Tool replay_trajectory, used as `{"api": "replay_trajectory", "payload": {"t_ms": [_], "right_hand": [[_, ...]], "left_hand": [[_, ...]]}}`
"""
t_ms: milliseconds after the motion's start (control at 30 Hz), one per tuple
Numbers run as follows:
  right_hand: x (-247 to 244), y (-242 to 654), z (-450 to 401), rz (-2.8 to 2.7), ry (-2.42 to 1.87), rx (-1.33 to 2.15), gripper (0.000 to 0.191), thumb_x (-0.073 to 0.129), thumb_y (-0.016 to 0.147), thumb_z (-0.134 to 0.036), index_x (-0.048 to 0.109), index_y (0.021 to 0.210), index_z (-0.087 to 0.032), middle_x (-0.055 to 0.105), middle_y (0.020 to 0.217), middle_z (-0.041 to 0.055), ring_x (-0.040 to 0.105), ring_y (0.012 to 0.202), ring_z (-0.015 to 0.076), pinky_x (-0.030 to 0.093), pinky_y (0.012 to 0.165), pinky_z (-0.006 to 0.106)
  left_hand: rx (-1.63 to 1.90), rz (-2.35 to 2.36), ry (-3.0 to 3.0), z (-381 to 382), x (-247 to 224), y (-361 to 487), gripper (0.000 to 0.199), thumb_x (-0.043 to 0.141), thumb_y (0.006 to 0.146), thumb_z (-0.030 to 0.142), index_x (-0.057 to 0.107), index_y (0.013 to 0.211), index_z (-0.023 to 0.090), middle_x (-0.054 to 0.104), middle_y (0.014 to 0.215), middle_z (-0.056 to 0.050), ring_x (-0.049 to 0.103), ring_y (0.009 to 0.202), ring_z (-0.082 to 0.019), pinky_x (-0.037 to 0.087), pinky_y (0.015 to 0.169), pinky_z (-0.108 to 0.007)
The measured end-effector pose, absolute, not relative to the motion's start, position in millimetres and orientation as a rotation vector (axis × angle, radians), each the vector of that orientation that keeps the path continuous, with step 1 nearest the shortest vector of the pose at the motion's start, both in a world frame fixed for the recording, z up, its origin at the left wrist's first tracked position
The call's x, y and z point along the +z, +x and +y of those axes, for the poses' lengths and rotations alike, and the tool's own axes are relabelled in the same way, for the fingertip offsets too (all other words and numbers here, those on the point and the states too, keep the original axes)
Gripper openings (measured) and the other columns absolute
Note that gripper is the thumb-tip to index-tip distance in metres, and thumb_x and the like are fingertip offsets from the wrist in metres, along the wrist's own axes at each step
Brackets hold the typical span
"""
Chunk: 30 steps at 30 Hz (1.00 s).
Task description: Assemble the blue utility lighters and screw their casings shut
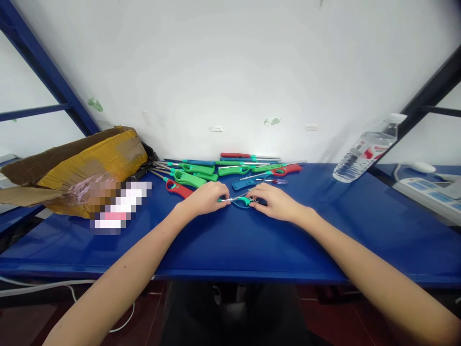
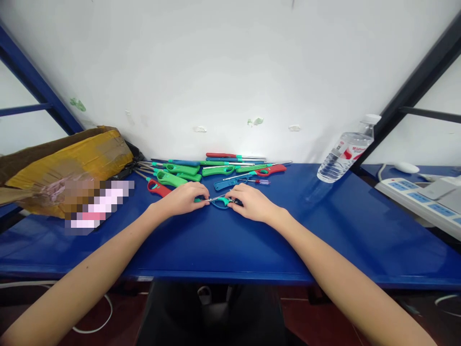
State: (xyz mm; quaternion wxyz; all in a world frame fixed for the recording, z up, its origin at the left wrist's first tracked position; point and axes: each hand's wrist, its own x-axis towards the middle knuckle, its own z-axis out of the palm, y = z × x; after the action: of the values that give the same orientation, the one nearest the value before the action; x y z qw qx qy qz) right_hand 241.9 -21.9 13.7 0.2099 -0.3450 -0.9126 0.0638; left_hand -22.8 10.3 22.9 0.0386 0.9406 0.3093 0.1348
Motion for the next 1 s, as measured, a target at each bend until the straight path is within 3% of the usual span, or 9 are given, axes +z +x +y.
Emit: {"api": "replay_trajectory", "payload": {"t_ms": [200,367,533,1000], "right_hand": [[9.4,255.7,-21.5,-2.49,-0.965,0.212,0.021,0.057,0.094,-0.03,0.067,0.11,-0.021,0.07,0.103,0.0095,0.061,0.096,0.0248,0.052,0.084,0.041],[7.6,256.4,-19.1,-2.476,-0.967,0.248,0.02,0.058,0.092,-0.03,0.067,0.108,-0.022,0.07,0.096,0.0078,0.062,0.091,0.0236,0.052,0.081,0.039],[8.2,254.2,-19.4,-2.458,-0.974,0.256,0.02,0.059,0.09,-0.029,0.068,0.107,-0.021,0.07,0.095,0.0081,0.061,0.091,0.024,0.051,0.08,0.039],[11.2,254.4,-17.7,-2.437,-1.04,0.294,0.019,0.066,0.087,-0.037,0.069,0.097,-0.021,0.069,0.088,0.0064,0.06,0.085,0.0227,0.049,0.078,0.037]], "left_hand": [[0.506,0.947,2.917,6.0,11.7,-10.7,0.013,0.058,0.093,0.025,0.067,0.094,0.016,0.07,0.099,-0.008,0.064,0.091,-0.021,0.048,0.082,-0.031],[0.507,0.887,2.908,6.6,13.0,-13.7,0.019,0.061,0.091,0.026,0.068,0.107,0.018,0.07,0.106,-0.008,0.065,0.096,-0.022,0.049,0.085,-0.031],[0.535,0.865,2.908,9.4,12.3,-17.1,0.016,0.059,0.092,0.021,0.071,0.101,0.018,0.073,0.097,-0.007,0.067,0.09,-0.02,0.05,0.081,-0.03],[0.698,0.871,2.841,11.8,-0.4,-10.2,0.019,0.055,0.094,0.02,0.072,0.102,0.018,0.073,0.102,-0.008,0.067,0.094,-0.019,0.052,0.087,-0.032]]}}
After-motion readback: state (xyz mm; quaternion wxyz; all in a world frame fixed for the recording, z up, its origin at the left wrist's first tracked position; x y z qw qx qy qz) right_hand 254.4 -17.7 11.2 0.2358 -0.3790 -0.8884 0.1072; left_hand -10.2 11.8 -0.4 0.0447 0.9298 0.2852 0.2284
